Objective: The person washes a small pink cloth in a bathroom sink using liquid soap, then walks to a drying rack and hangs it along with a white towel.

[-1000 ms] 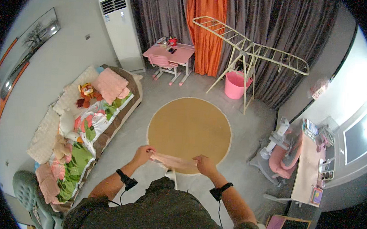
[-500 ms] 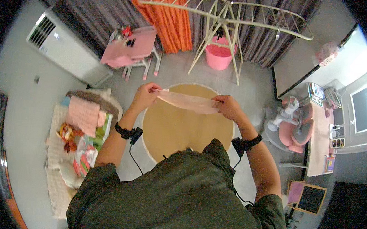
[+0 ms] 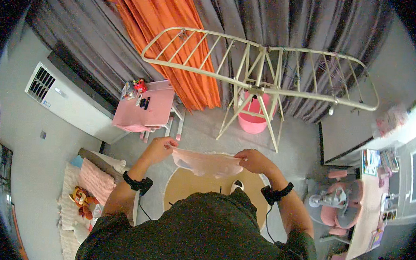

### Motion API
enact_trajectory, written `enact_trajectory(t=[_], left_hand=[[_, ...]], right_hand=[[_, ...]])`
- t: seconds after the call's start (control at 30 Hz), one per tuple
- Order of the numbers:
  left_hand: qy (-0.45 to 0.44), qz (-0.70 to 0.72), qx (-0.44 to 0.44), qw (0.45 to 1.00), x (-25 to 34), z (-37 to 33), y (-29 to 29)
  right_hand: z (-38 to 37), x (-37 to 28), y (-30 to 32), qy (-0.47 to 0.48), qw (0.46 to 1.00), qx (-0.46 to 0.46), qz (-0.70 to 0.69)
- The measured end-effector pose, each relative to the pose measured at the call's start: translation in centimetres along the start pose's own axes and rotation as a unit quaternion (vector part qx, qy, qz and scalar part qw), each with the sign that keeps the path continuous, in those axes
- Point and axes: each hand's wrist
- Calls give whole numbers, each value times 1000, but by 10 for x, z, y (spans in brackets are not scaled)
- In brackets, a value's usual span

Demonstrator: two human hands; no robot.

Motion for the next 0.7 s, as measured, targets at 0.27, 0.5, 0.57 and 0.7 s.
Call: enact_trajectory(t=[0.27,0.5,0.57,0.7], left_hand=[[-9,4,-4,1000,-8,-238,120],[-137,-3,128,982,-29,-473,240],[-163,3,151,975,-42,-527,265],[-206,53,148,966,-64,-612,273]], right_hand=[[-190,-5,165,17,992,79,101],[-367,-67,309,-12,966,258,-10],[-418,-60,326,20,954,278,-107],[-506,-16,326,73,916,307,-249]])
Point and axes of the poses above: each hand's wrist, its own z-axis away from the middle knuckle, its own y-axis out of the back of the hand, x = y × z, and after that the axes turned 7 degrees about -z, right-handed
